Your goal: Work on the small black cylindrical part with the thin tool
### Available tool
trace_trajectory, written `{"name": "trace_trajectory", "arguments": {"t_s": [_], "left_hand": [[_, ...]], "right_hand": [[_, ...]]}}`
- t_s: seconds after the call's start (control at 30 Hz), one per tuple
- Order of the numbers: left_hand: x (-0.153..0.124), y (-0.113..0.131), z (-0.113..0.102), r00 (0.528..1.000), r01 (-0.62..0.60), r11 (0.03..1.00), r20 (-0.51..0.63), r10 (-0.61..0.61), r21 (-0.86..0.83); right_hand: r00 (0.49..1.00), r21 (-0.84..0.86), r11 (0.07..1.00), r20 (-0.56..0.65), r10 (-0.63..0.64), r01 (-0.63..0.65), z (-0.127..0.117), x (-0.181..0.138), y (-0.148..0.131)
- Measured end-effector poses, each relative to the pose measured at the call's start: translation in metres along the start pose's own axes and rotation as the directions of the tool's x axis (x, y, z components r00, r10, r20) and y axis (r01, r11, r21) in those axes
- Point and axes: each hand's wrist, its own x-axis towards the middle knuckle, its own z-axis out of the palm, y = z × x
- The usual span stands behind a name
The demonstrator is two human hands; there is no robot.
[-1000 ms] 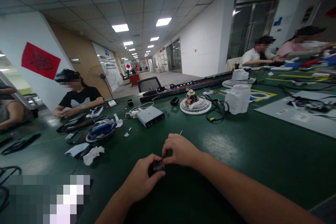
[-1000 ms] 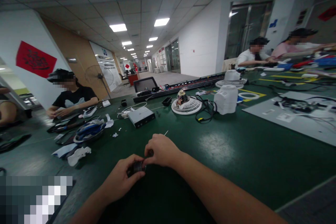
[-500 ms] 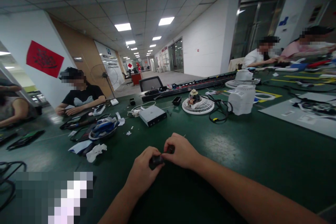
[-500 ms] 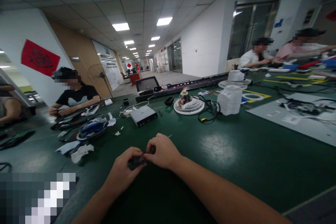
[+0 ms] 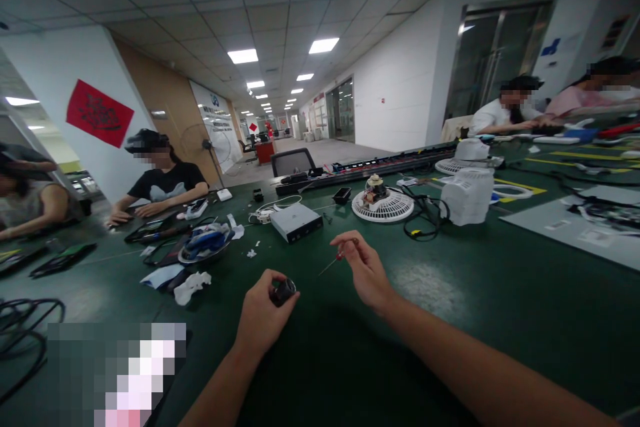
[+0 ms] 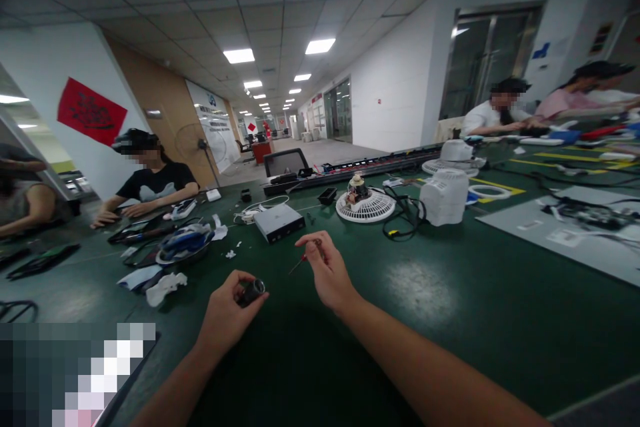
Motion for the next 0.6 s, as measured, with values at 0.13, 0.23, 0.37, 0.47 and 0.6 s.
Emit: {"name": "trace_trajectory", "arguments": {"t_s": [0.13, 0.23, 0.37, 0.47, 0.6], "left_hand": [[0.0, 0.0, 0.0, 1.0, -0.015, 1.0, 0.011, 0.015, 0.002], [-0.002, 0.001, 0.001, 0.999, -0.045, 0.999, 0.024, 0.045, -0.004], [-0.003, 0.001, 0.002, 0.996, -0.069, 0.997, 0.049, 0.071, -0.023], [-0.003, 0.0, 0.003, 0.994, -0.09, 0.996, 0.066, 0.09, -0.01], [-0.004, -0.001, 0.004, 0.99, -0.11, 0.994, 0.087, 0.109, -0.001]], "right_hand": [[0.994, 0.211, 0.973, -0.03, 0.106, -0.097, 0.005, 0.0, 0.005], [0.989, 0.287, 0.949, 0.098, 0.108, -0.132, 0.009, -0.004, 0.006], [0.961, 0.259, 0.952, 0.262, 0.091, -0.161, 0.012, -0.009, 0.008], [0.946, 0.17, 0.975, 0.312, 0.084, -0.143, 0.013, -0.011, 0.008], [0.943, 0.135, 0.983, 0.324, 0.077, -0.127, 0.013, -0.012, 0.005]]}}
